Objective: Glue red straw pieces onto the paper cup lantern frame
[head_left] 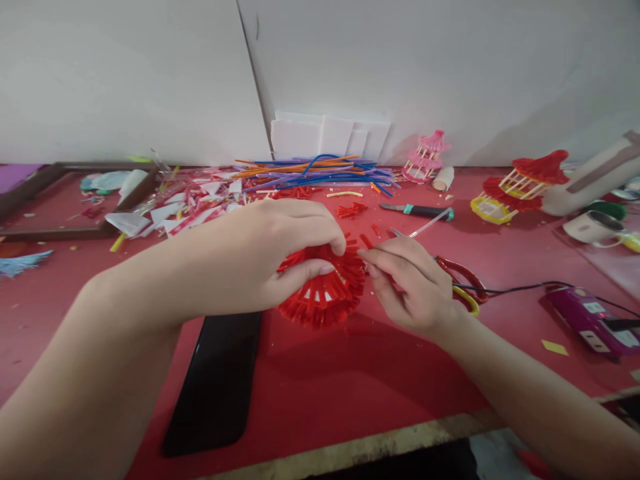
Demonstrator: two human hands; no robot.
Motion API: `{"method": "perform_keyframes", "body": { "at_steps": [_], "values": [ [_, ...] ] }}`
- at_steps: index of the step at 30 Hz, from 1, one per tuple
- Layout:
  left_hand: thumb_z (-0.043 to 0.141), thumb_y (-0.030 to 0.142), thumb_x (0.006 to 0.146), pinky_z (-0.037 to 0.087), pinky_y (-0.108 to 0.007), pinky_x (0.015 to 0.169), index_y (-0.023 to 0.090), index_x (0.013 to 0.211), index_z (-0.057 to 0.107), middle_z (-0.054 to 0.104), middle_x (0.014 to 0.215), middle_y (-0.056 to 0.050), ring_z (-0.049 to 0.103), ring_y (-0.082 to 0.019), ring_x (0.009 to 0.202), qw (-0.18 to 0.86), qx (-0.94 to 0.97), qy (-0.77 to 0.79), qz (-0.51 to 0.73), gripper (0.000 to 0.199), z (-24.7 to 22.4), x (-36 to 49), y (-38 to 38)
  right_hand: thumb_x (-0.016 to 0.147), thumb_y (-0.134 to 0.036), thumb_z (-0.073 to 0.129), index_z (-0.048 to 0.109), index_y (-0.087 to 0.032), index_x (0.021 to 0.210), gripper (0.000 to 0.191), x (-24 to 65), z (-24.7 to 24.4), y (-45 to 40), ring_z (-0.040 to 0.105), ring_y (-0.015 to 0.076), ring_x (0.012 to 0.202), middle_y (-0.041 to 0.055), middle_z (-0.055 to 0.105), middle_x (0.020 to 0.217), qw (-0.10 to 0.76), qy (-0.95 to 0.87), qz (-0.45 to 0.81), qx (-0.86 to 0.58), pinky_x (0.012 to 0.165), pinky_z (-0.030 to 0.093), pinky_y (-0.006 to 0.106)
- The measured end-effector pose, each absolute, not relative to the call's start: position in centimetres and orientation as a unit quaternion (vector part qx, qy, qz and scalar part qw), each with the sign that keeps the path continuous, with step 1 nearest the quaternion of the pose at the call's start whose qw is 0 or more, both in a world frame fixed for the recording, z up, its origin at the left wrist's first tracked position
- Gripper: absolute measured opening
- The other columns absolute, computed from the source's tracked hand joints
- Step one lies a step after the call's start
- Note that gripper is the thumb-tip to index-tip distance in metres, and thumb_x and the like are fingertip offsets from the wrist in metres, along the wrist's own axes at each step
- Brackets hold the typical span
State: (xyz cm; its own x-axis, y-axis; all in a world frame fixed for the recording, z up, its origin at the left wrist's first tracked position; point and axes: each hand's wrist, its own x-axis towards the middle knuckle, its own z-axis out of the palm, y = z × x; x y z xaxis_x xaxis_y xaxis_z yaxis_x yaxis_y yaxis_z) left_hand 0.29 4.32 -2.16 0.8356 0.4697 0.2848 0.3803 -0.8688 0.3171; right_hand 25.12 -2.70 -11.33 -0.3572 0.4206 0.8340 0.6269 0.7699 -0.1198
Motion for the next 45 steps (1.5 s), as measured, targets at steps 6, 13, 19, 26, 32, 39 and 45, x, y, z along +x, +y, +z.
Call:
{"method": "perform_keyframes", "body": {
  "at_steps": [6,13,19,26,32,39,45],
  "values": [
    [0.062,0.042,0.102,0.054,-0.034,0.089,0.036,0.129,0.064,0.074,0.128,0.002,0.072,-0.023,0.110,0.121,0.957,0.212,0.155,0.028,-1.4,0.2,4.3,0.098,0.001,0.056,0.061,-0.019,0.138,0.046,25.2,-11.2,-2.9,0.076,0.0177,0.096,0.0061,0.079,0.106,0.520,-0.791,-0.105,-0.305,0.087,0.065,0.031],
    [0.064,0.026,0.103,0.051,-0.030,0.080,0.028,0.096,0.069,0.077,0.094,0.005,0.071,-0.016,0.090,0.094,0.939,0.192,0.268,0.009,-0.8,1.5,2.5,0.100,-0.009,0.065,0.067,-0.022,0.111,0.017,24.5,-8.6,-3.5,0.078,0.0142,0.087,0.0014,0.081,0.097,0.504,-0.792,-0.032,-0.343,0.084,0.064,0.025],
    [0.068,0.028,0.100,0.049,-0.032,0.078,0.028,0.097,0.071,0.076,0.091,0.004,0.071,-0.017,0.084,0.057,0.923,0.219,0.312,0.004,-0.7,1.7,1.7,0.098,-0.016,0.070,0.073,-0.024,0.101,0.009,23.0,-6.9,-3.5,0.074,0.0130,0.078,-0.0004,0.079,0.093,0.567,-0.725,0.010,-0.392,0.065,0.060,0.023],
    [0.062,0.023,0.101,0.050,-0.036,0.072,0.031,0.087,0.069,0.073,0.079,0.004,0.069,-0.019,0.079,0.084,0.910,0.227,0.338,0.017,-0.2,1.4,1.7,0.096,-0.030,0.078,0.080,-0.025,0.093,0.006,22.8,-5.8,-2.3,0.068,0.0129,0.068,0.0036,0.078,0.096,0.591,-0.711,0.157,-0.347,0.056,0.060,0.029],
    [0.063,0.022,0.100,0.053,-0.037,0.085,0.032,0.089,0.073,0.079,0.086,0.008,0.072,-0.018,0.087,0.100,0.919,0.224,0.310,0.019,0.4,1.0,1.4,0.088,-0.029,0.087,0.081,-0.027,0.084,0.008,24.3,-5.4,-1.7,0.070,0.0168,0.081,0.0012,0.074,0.085,0.536,-0.771,0.188,-0.290,0.072,0.064,0.036],
    [0.066,0.024,0.097,0.055,-0.039,0.079,0.033,0.084,0.074,0.080,0.088,0.008,0.073,-0.020,0.088,0.112,0.919,0.221,0.306,0.018,0.3,0.8,1.9,0.081,-0.019,0.091,0.075,-0.023,0.077,0.017,25.0,-5.6,-1.9,0.069,0.0156,0.083,0.0004,0.073,0.085,0.520,-0.777,0.231,-0.269,0.072,0.064,0.034],
    [0.060,0.014,0.100,0.056,-0.041,0.087,0.033,0.091,0.074,0.079,0.089,0.008,0.073,-0.017,0.087,0.076,0.927,0.175,0.321,0.025,0.4,0.7,2.7,0.099,-0.019,0.073,0.083,-0.024,0.101,0.011,25.8,-5.6,-2.3,0.073,0.0167,0.088,0.0058,0.075,0.099,0.496,-0.796,0.210,-0.277,0.067,0.064,0.031]
  ]
}}
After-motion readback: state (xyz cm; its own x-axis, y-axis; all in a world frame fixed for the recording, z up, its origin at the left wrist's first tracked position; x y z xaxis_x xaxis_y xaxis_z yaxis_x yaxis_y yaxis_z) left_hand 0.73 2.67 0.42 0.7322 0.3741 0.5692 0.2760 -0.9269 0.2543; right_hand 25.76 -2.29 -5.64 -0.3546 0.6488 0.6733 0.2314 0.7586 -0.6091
